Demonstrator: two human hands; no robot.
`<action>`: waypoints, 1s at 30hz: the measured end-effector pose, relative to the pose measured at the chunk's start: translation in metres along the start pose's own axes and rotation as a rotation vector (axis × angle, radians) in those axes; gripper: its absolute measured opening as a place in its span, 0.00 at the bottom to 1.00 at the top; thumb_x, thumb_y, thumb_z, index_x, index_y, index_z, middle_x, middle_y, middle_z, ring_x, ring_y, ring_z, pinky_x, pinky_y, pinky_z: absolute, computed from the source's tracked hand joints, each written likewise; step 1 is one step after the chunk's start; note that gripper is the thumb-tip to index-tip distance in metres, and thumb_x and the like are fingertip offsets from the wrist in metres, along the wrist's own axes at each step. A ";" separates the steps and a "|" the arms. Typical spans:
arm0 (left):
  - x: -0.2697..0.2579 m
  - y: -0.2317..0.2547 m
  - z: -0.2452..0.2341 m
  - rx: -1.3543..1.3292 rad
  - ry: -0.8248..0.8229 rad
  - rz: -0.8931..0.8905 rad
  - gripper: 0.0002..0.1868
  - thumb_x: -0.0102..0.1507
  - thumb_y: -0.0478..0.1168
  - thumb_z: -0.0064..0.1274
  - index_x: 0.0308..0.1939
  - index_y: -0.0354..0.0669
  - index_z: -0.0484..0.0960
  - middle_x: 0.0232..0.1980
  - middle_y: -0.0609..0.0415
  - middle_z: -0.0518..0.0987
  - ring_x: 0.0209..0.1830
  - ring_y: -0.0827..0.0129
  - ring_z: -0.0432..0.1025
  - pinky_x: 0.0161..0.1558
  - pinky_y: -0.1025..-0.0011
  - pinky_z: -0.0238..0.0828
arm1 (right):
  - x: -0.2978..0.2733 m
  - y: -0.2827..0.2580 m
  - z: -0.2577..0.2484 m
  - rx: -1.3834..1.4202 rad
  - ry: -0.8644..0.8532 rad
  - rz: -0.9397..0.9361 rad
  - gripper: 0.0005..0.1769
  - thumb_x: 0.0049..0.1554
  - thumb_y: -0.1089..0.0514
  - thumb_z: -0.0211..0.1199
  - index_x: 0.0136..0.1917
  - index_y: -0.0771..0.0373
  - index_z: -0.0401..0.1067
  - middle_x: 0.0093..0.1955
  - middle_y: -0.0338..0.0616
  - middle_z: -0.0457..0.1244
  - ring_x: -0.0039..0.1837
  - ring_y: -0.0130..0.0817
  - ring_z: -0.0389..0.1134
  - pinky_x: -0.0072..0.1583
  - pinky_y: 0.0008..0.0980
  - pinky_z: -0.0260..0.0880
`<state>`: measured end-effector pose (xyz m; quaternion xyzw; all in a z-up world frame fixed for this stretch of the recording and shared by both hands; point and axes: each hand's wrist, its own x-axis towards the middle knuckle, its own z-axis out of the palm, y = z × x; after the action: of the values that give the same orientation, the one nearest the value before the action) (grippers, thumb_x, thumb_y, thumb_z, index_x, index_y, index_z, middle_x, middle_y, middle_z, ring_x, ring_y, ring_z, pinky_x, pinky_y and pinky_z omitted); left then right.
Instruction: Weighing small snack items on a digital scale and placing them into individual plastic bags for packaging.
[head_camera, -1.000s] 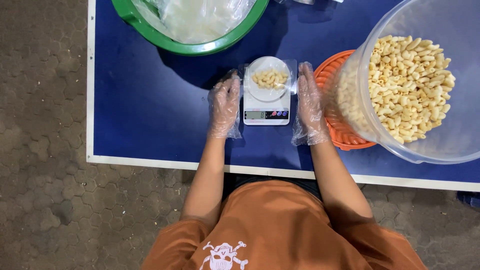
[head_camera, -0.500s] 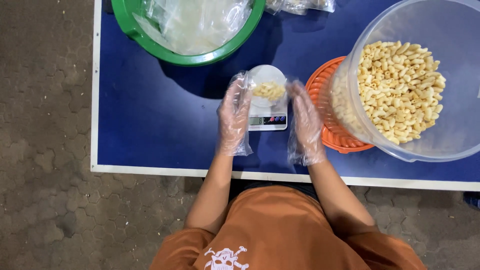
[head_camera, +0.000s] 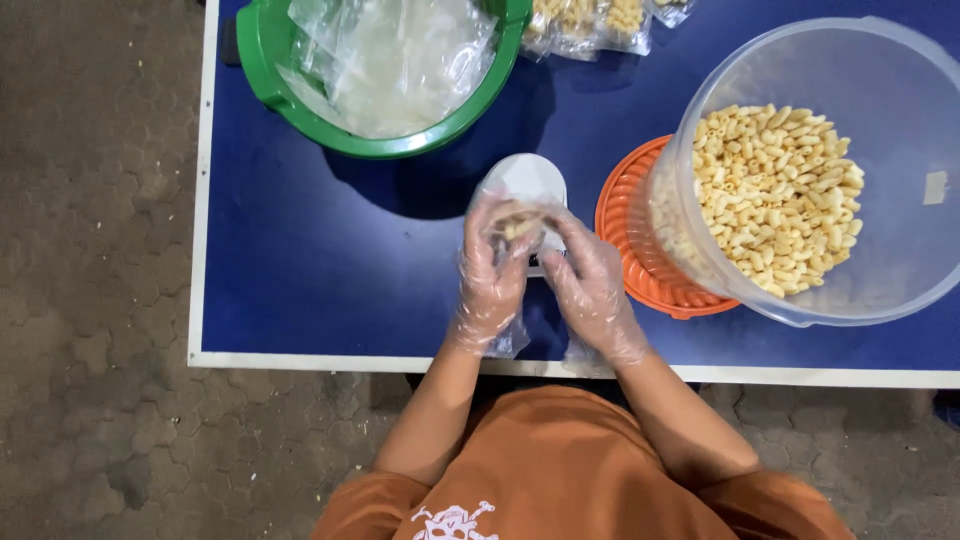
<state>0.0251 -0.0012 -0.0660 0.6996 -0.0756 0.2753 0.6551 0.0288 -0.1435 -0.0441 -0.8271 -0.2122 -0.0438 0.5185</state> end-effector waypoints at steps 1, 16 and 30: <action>0.002 0.004 -0.005 0.062 -0.051 0.051 0.24 0.67 0.38 0.59 0.64 0.35 0.71 0.52 0.46 0.83 0.54 0.54 0.79 0.59 0.59 0.77 | 0.002 -0.001 0.002 0.079 0.103 0.024 0.23 0.62 0.53 0.61 0.68 0.63 0.71 0.55 0.55 0.69 0.56 0.53 0.71 0.58 0.47 0.72; -0.034 -0.009 -0.041 0.113 -0.261 -0.177 0.09 0.57 0.38 0.69 0.41 0.45 0.91 0.37 0.53 0.88 0.40 0.56 0.83 0.47 0.65 0.79 | -0.035 0.029 0.009 0.166 0.040 0.199 0.11 0.45 0.59 0.80 0.44 0.57 0.85 0.43 0.47 0.73 0.51 0.46 0.76 0.55 0.40 0.75; -0.031 -0.007 -0.057 0.183 -0.600 -0.395 0.10 0.66 0.44 0.55 0.41 0.44 0.88 0.38 0.57 0.89 0.38 0.71 0.83 0.43 0.71 0.78 | -0.040 0.030 -0.009 0.246 -0.121 0.313 0.06 0.54 0.58 0.71 0.45 0.60 0.82 0.47 0.41 0.75 0.51 0.28 0.75 0.54 0.27 0.76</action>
<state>-0.0139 0.0460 -0.0875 0.8061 -0.1028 -0.0683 0.5788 0.0062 -0.1747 -0.0769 -0.7816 -0.1154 0.1133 0.6025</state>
